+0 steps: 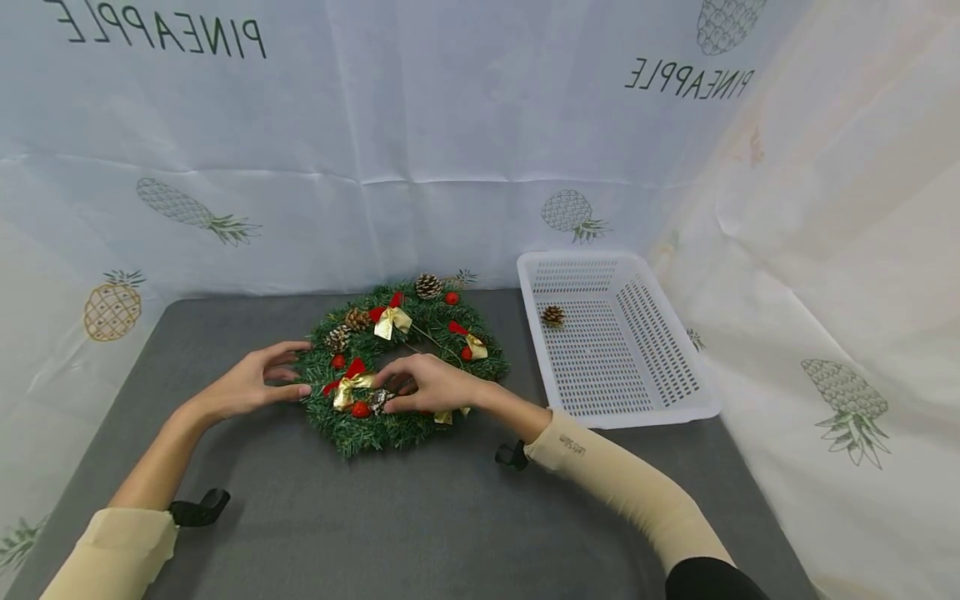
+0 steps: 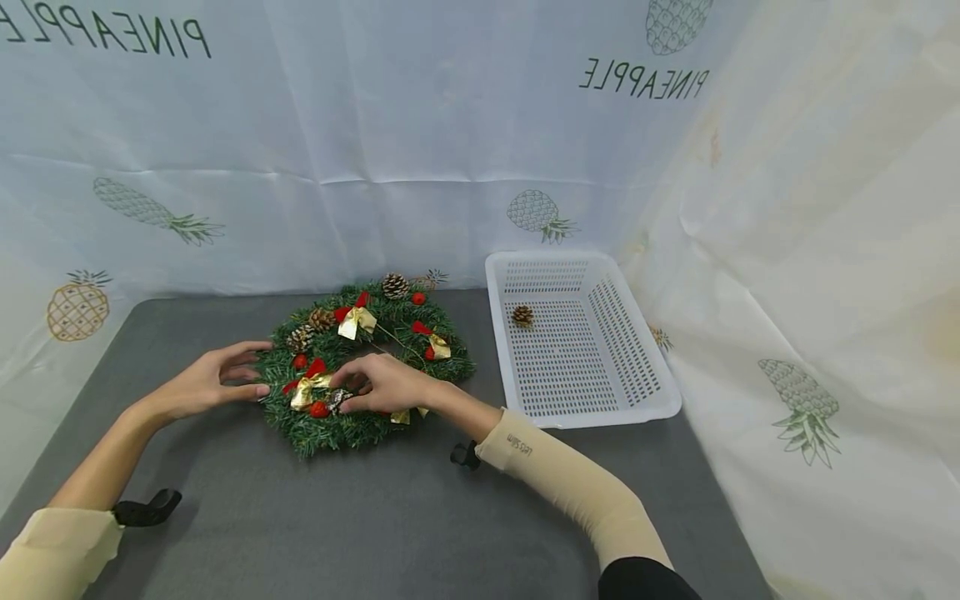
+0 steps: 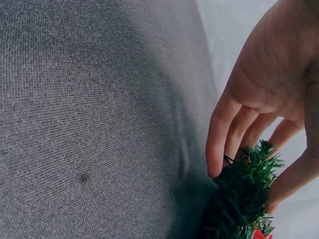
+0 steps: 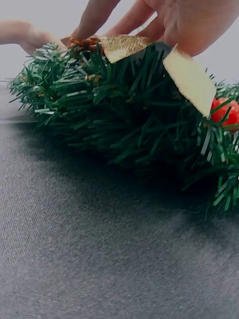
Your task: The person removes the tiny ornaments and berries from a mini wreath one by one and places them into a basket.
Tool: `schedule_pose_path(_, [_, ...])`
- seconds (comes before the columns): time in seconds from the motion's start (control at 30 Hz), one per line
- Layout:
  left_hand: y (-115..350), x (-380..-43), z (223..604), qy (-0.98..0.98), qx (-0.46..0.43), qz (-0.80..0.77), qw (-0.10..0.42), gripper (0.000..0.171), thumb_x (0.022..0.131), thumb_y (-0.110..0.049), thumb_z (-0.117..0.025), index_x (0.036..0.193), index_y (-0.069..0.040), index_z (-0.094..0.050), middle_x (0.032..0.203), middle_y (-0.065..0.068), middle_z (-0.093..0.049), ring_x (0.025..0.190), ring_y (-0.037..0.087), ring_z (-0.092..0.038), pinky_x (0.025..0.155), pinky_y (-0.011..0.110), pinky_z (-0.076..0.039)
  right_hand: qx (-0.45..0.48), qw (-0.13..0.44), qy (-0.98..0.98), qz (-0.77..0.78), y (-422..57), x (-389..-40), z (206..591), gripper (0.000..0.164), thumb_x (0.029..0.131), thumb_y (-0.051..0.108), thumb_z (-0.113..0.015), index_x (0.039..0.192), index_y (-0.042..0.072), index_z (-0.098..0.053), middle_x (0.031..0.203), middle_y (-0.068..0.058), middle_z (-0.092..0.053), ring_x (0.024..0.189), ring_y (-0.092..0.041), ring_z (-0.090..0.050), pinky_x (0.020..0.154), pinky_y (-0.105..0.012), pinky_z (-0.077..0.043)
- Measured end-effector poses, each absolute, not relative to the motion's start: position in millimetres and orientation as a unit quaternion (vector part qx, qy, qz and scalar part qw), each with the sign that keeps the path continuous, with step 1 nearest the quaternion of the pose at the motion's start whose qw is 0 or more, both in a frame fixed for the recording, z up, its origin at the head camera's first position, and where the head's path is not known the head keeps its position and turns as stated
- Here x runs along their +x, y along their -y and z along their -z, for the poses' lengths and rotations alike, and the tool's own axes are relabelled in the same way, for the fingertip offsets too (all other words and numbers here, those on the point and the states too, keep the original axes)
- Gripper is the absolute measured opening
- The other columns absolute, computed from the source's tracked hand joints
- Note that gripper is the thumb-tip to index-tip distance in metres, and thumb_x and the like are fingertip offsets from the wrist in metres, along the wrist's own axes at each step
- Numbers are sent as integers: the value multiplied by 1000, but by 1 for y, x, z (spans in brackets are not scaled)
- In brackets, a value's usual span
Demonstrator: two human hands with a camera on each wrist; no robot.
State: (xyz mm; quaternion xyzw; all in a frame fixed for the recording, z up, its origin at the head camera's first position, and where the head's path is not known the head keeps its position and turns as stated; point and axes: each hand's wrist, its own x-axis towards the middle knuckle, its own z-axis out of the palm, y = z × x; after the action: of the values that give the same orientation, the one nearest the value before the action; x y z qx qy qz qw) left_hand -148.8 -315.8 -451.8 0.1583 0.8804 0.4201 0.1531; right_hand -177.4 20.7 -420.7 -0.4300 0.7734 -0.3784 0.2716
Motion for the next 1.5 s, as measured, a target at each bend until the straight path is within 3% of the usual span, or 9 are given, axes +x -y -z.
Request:
schedule_pose_path(0.63, [316, -147, 453, -883, 154, -417, 148, 72, 92, -30, -67, 152, -13, -30, 155, 21, -31, 122, 43, -55, 85, 44, -58, -432, 241, -798, 344, -17, -173, 429, 43, 91, 24, -69, 131, 14, -58, 132, -3, -60, 111, -12, -64, 91, -14, -53])
schedule_pose_path(1.2, [315, -147, 453, -887, 157, -410, 145, 71, 92, -30, -67, 151, -14, -31, 155, 20, -33, 118, 38, -59, 83, 39, -59, -429, 227, -783, 389, -32, -170, 408, 42, 92, 22, -67, 132, 14, -58, 135, -3, -58, 112, -12, -65, 93, -15, -53])
schedule_pose_path(1.5, [315, -147, 452, -882, 167, -417, 140, 71, 93, -27, -67, 151, -11, -30, 154, 24, -32, 117, 42, -58, 78, 32, -59, -424, 210, -777, 415, -48, -167, 392, 44, 93, 23, -66, 134, 13, -56, 133, -1, -60, 112, -16, -65, 96, -23, -54])
